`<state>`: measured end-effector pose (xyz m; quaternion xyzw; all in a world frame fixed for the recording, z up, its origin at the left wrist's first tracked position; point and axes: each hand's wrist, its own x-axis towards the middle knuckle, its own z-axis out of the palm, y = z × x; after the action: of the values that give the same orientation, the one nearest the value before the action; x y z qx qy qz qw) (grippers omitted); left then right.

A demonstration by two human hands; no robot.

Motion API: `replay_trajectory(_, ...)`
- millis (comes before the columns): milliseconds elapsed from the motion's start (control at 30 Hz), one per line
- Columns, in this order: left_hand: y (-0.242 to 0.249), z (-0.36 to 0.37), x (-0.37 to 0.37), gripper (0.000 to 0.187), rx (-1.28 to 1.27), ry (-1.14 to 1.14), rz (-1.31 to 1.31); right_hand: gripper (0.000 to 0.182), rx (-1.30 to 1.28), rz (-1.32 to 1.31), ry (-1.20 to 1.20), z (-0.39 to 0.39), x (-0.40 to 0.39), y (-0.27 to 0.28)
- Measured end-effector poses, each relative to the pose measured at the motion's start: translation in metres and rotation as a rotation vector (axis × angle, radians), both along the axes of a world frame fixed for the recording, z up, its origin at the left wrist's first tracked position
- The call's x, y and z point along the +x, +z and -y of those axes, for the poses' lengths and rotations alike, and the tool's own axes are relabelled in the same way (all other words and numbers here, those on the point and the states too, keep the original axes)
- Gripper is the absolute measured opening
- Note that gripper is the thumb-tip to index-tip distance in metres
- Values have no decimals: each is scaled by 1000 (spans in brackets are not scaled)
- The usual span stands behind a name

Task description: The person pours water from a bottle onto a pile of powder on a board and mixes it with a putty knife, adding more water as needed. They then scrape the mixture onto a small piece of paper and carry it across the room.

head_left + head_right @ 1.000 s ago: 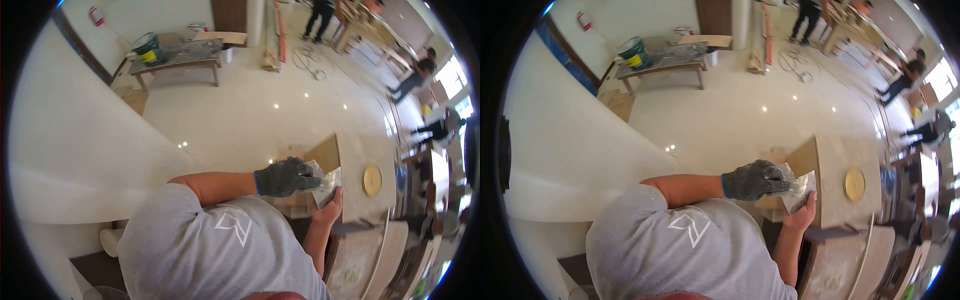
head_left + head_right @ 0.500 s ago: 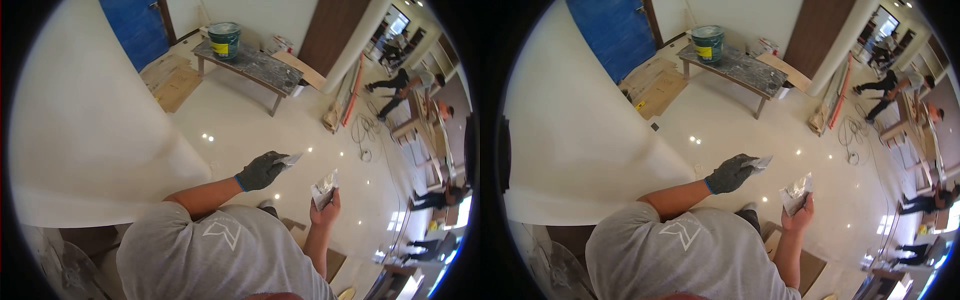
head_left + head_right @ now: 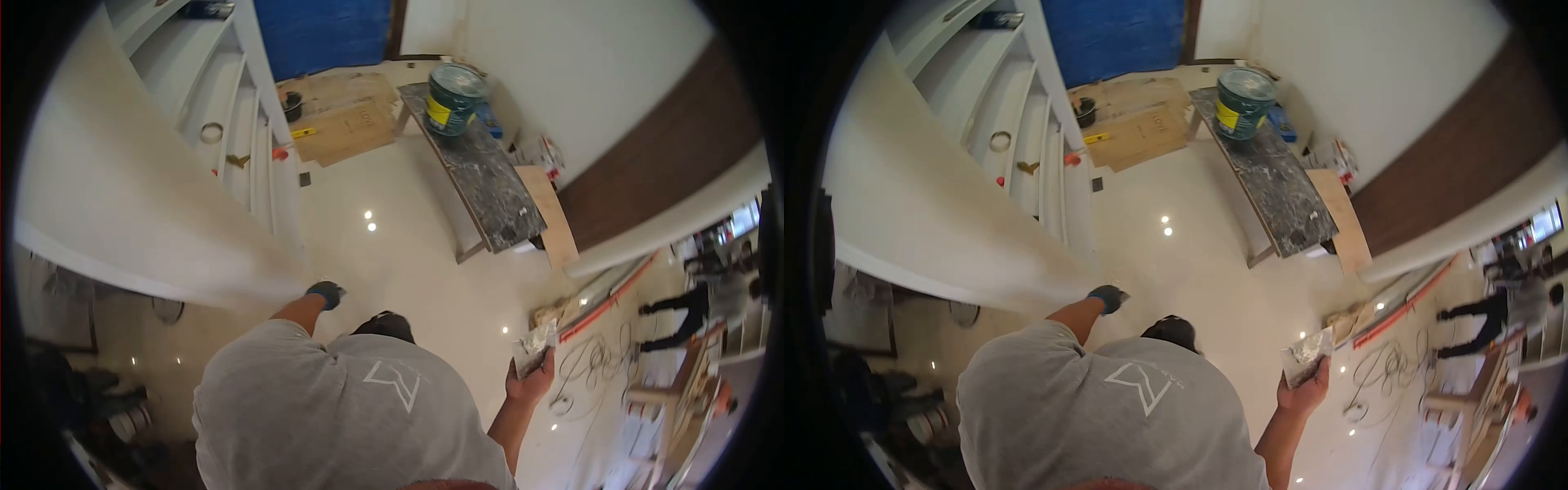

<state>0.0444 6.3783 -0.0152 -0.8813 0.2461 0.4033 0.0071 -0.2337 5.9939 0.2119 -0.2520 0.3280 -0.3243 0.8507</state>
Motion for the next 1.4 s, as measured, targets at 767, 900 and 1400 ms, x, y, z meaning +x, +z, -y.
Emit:
replay_trajectory(767, 53, 444, 13, 38, -446, 501, 415, 40, 174, 111, 961, 425, 296, -34)
replay_trajectory(900, -31, 451, -95, 29, -254, 651, 506, 39, 171, 167, 1162, 470, 314, -31)
replay_trajectory(1400, -68, 546, -427, 41, 126, 1401, 49, 41, 174, 217, 1470, 486, 306, -35)
